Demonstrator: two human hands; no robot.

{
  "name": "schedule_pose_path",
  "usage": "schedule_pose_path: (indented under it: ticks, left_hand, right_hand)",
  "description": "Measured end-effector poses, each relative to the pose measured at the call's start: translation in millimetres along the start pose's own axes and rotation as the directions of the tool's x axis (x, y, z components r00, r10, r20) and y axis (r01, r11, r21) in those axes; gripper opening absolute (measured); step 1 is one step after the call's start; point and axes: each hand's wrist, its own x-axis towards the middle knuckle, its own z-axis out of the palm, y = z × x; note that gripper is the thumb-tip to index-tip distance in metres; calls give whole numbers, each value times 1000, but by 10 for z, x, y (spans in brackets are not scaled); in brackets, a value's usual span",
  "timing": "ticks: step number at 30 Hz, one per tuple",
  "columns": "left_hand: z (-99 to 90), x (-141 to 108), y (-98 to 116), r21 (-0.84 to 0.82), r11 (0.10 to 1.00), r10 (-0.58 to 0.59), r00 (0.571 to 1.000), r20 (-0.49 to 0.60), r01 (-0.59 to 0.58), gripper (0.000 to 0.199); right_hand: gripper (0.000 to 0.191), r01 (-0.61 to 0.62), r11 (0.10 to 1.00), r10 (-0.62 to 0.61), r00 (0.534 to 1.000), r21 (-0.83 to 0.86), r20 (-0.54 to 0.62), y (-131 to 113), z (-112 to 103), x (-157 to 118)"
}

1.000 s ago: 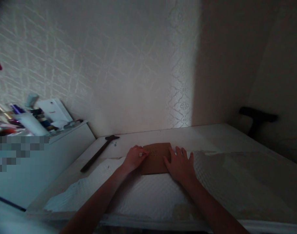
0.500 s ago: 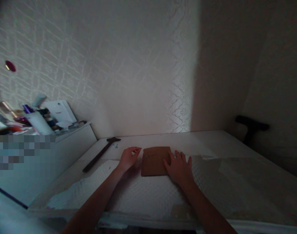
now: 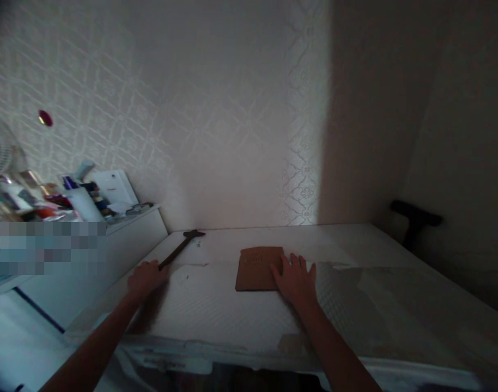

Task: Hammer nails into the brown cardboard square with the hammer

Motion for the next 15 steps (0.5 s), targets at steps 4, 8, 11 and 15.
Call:
schedule_pose_path:
  ticks: [4,8,11,15]
  left_hand:
    - [29,10,15,-37,998,41,998,-39,-42,44]
    - [-31,-18,169,-91,996,-13,997,-80,5,44]
    - [-102,-100,290,-148,989,-44,993,-113,27,46]
    - [-215,-299,521,-287,958,-26,985,-170,-25,43]
  right_hand:
    - [58,-2,1000,3,1000,11,-5,-6,4,3]
    - [58,0,999,1,1000,33,-22,-23,-7,-5]
    - [58,1,998,1,1000,55,-26,-39,-8,-10]
    - [58,-8,992,15,998,124,-54,-33,-11,-11]
